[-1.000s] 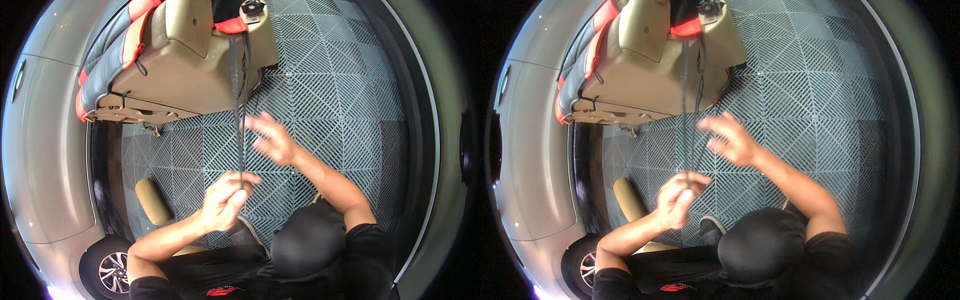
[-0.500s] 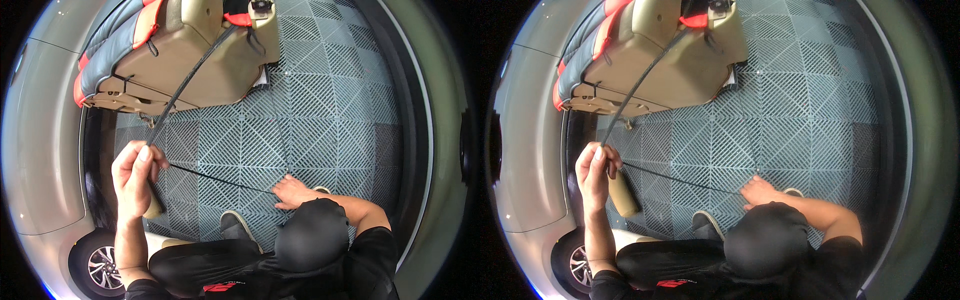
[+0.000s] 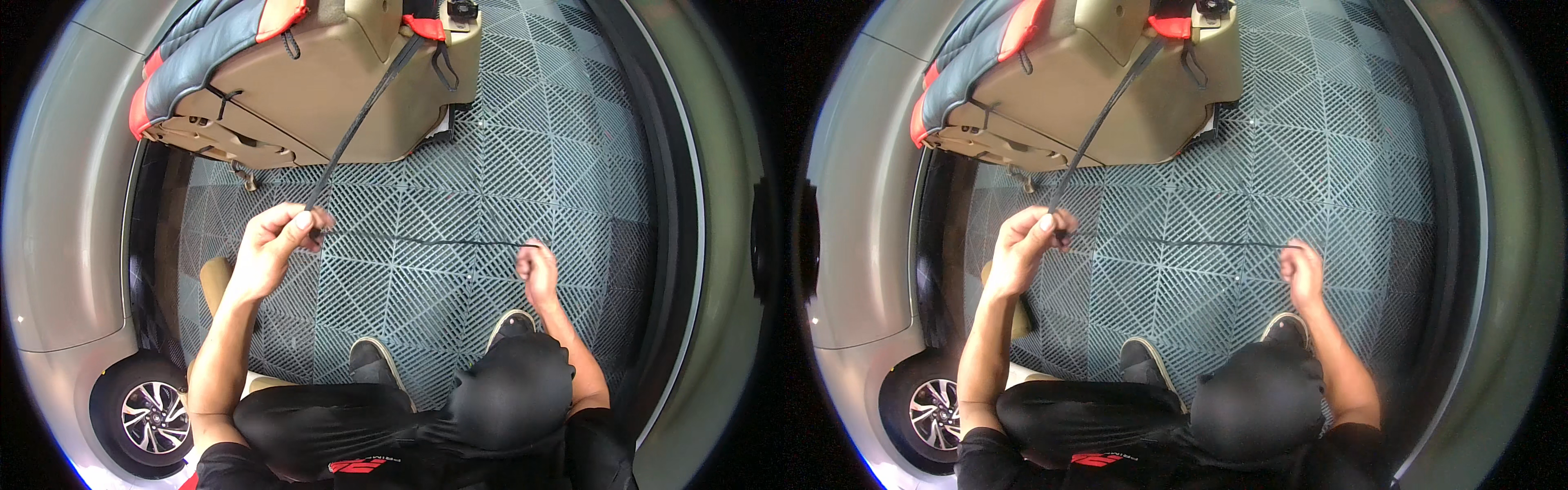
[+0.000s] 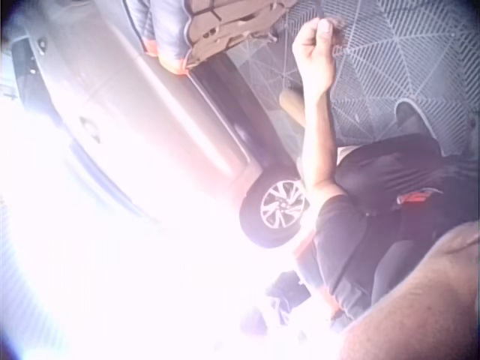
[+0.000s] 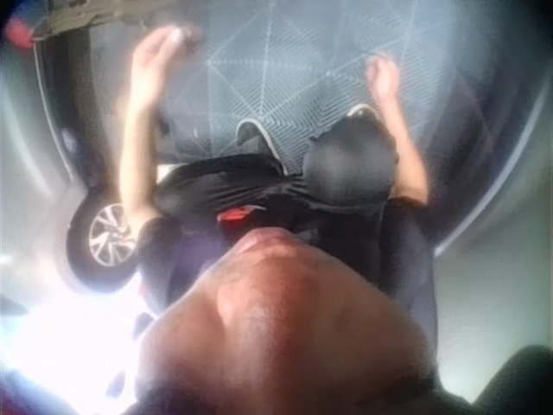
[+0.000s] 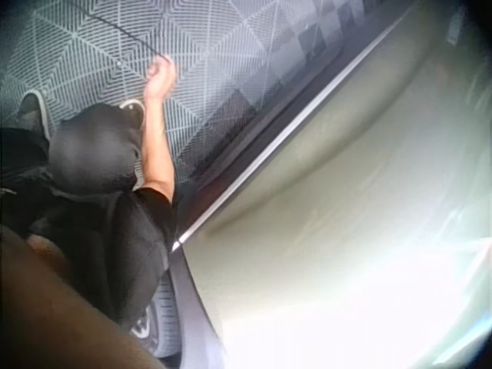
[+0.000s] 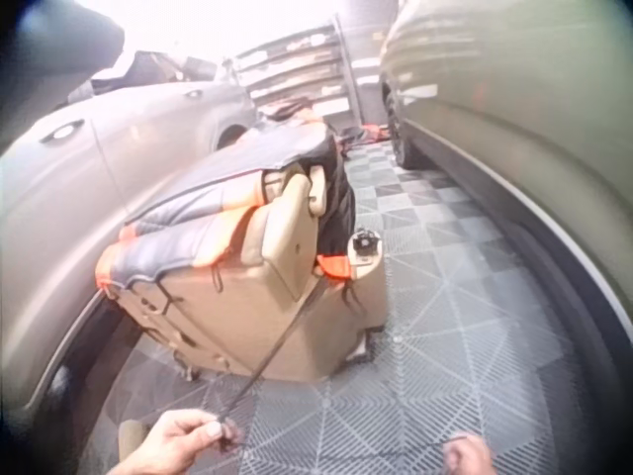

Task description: The person installs a two-tone car seat cover onto a beige car seat. They thread and tighten elastic straps around the seat edges, flip the seat to access the underside, and secure additional straps to hold the cover in place.

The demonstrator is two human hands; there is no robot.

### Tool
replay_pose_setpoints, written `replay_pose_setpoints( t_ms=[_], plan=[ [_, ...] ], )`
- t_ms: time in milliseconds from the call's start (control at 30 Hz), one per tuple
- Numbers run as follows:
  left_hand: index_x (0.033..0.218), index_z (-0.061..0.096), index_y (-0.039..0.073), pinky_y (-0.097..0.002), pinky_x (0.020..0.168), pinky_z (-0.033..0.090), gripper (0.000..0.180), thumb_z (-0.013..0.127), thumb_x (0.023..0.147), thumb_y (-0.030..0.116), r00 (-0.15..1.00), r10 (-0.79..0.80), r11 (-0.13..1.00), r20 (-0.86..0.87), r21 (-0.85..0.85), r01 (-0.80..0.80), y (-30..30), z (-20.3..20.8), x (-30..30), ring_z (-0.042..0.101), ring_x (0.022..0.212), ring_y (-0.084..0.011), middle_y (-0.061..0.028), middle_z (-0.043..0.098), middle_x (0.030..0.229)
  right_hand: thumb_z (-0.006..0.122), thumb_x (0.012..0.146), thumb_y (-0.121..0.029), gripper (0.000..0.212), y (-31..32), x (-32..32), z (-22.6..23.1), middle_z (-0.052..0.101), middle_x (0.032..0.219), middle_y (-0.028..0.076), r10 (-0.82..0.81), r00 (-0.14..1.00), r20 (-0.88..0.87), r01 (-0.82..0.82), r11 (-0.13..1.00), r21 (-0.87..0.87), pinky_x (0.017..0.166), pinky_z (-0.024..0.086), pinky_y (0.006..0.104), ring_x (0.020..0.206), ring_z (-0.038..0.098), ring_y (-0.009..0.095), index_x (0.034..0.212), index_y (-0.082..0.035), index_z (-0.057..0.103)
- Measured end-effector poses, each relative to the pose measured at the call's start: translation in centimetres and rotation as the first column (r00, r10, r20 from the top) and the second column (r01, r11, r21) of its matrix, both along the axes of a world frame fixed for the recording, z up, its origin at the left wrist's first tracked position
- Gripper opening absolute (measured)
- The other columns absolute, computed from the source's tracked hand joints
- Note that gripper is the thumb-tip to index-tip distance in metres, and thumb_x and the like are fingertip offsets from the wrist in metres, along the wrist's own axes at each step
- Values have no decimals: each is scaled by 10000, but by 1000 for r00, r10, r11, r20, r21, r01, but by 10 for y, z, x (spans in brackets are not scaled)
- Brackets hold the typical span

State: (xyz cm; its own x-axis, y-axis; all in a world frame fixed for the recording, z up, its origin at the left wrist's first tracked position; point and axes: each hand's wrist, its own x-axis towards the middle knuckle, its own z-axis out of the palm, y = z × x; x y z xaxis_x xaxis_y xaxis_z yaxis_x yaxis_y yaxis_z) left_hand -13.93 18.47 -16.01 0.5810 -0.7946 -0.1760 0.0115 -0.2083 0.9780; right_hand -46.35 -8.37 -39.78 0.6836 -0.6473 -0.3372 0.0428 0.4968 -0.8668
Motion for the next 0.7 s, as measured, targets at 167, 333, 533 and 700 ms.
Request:
replay_pose_setpoints(
  t_ms=[167, 333, 533, 700],
  plan=[
    [1167, 712, -16, -285, 783, 604, 254, 670, 1020, 187, 996, 18, 994, -90, 106, -9, -22, -4, 1, 700, 829, -136, -60, 704, 918, 830, 792, -247, 850, -1, 34, 62, 497, 1530, 217, 532, 654, -538, -747, 342, -570, 1215, 343, 436, 1428, 481, 320, 1517, -8, 456],
    [1195, 702, -18, -304, 820, 632, 277, 679, 1013, 191, 956, -26, 998, -292, 52, 43, -48, -10, -10, 719, 866, -155, -76, 717, 996, 821, 831, -234, 719, 12, 125, 150, 588, 1432, 218, 480, 875, 61, -230, 523, -821, 1145, 424, 423, 1365, 546, 328, 1438, 24, 538],
    [1123, 741, -12, -287, 774, 603, 262, 711, 993, 214, 957, -86, 994, -278, -84, 65, -63, -16, -9, 696, 920, -144, -87, 728, 1018, 790, 889, -128, 362, 46, 182, 172, 727, 962, 126, 467, 870, 158, -210, 640, -739, 719, 561, 324, 836, 706, 197, 1192, 34, 675],
    [1080, 739, -10, -300, 749, 590, 203, 751, 952, 148, 937, 39, 994, -347, -78, -70, -70, -23, -9, 682, 818, -136, -61, 739, 989, 738, 927, -98, 97, 29, 178, 163, 686, 815, 93, 366, 922, 129, -103, 551, -828, 606, 529, 332, 668, 656, 192, 955, -8, 713]
  ],
)
